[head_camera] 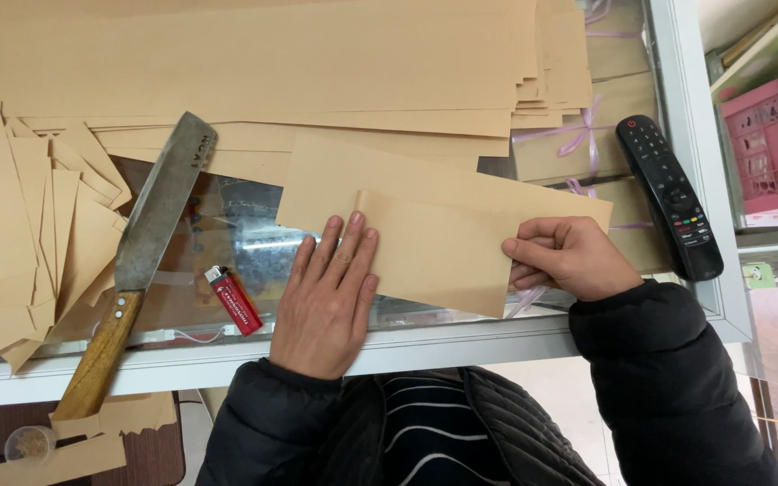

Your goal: Folding long strips of brown paper into wrappers and using a lighter to seal or crease the edges.

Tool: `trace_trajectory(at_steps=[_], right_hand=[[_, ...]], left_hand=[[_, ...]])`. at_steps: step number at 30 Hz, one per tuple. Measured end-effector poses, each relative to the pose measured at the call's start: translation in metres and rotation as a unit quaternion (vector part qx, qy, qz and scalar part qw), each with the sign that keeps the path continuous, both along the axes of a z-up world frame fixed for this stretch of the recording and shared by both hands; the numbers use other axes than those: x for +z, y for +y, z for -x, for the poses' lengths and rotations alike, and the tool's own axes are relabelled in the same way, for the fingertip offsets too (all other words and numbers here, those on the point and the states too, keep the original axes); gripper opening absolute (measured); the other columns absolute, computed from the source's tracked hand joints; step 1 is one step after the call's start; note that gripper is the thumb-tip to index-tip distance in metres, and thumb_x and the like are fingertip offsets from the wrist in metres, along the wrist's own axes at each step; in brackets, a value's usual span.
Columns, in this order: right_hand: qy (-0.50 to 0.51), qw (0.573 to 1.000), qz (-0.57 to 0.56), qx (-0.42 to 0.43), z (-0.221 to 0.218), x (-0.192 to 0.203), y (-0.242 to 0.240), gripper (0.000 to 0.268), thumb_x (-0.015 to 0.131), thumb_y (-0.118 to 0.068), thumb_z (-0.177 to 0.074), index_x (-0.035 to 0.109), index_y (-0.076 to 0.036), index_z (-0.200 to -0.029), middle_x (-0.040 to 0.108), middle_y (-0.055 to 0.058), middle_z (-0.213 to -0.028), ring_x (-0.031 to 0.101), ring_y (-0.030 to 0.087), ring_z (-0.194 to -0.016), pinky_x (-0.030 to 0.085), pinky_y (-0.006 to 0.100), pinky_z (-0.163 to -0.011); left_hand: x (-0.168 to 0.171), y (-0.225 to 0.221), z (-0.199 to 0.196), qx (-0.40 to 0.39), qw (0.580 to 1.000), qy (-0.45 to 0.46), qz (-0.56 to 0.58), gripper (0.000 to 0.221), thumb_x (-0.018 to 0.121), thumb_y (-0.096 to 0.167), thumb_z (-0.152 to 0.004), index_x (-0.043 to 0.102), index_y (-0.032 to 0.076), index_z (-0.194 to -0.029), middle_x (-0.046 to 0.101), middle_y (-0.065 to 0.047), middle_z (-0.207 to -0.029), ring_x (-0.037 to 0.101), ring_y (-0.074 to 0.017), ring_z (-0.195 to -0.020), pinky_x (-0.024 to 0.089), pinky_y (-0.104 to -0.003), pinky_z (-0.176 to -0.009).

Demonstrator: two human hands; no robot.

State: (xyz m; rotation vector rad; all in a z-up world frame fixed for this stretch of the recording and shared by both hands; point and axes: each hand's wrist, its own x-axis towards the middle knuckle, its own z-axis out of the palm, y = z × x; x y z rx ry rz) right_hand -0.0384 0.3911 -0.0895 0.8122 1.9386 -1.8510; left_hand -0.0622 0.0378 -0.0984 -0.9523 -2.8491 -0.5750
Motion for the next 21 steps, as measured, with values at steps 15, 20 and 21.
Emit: trace_trajectory(at_steps=[15,20,21], right_hand=[[0.004,1.0,-0.015,0.006,0.001,0.007,-0.005,0.019,0.083,-0.002,-0.102,0.075,0.015,-0.108,0.084,0.03,-0.087,0.086,0.035,-0.076,0.074,0.042,-0.072],[0.005,1.0,-0.025,0.006,0.0,0.005,-0.006,0.02,0.082,-0.003,-0.103,0.075,0.014,-0.108,0.084,0.03,-0.087,0.085,0.033,-0.075,0.073,0.042,-0.07],[0.007,1.0,-0.025,0.007,0.001,0.005,-0.006,0.02,0.082,-0.003,-0.103,0.075,0.014,-0.108,0.084,0.03,-0.087,0.085,0.033,-0.075,0.073,0.042,-0.07]], left_hand=[[-0.002,0.0,0.0,0.002,1.0,-0.005,0.016,0.057,0.04,0.035,-0.124,0.044,0.016,-0.178,0.029,-0.007,-0.191,0.022,-0.0325,-0.176,0.01,-0.053,-0.141],[-0.004,0.0,0.0,0.006,1.0,-0.012,0.016,0.057,0.038,0.036,-0.124,0.044,0.018,-0.178,0.029,-0.005,-0.191,0.021,-0.0313,-0.176,0.009,-0.052,-0.141],[-0.004,-0.001,0.001,0.007,1.0,-0.011,0.016,0.057,0.038,0.036,-0.124,0.044,0.018,-0.178,0.029,-0.005,-0.191,0.021,-0.0313,-0.176,0.009,-0.052,-0.141]])
